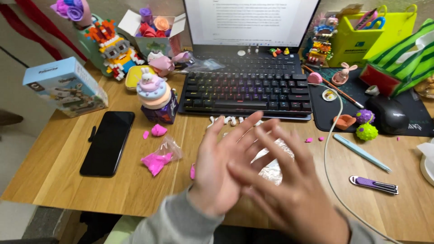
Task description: The person is shaping small pieces of pink clay into tiny components, likely for a decorative craft project, at a desk.
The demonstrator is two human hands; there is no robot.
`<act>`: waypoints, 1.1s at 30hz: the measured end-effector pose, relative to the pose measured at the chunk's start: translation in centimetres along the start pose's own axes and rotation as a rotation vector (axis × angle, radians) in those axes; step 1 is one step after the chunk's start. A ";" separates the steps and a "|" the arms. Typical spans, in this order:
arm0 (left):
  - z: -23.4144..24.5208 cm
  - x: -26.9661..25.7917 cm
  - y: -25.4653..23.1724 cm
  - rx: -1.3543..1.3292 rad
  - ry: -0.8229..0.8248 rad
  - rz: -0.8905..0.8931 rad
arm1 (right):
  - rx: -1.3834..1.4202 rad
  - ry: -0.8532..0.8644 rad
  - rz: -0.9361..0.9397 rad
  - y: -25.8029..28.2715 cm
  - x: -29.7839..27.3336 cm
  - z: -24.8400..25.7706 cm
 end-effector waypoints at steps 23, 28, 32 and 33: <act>3.2 7.0 -1.0 0.627 0.233 0.277 | 0.169 -0.115 -0.212 -8.6 1.2 -3.1; 4.3 7.3 -1.0 0.697 0.353 0.190 | 0.072 -0.150 -0.172 -8.6 0.9 -3.3; 4.2 7.0 -2.0 0.750 0.394 0.026 | 0.068 -0.152 -0.164 -8.0 1.3 -3.3; 4.1 6.8 -2.3 0.782 0.420 -0.008 | 0.061 -0.152 -0.161 -7.8 1.5 -3.2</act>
Point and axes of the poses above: each hand's wrist, its own x-axis towards the middle knuckle, its own z-axis out of the back of the hand, y = z × x, the point moved 1 cm from there along x, towards the middle knuckle, and after that the axes turned 6 degrees about -z, right-handed, at the moved point
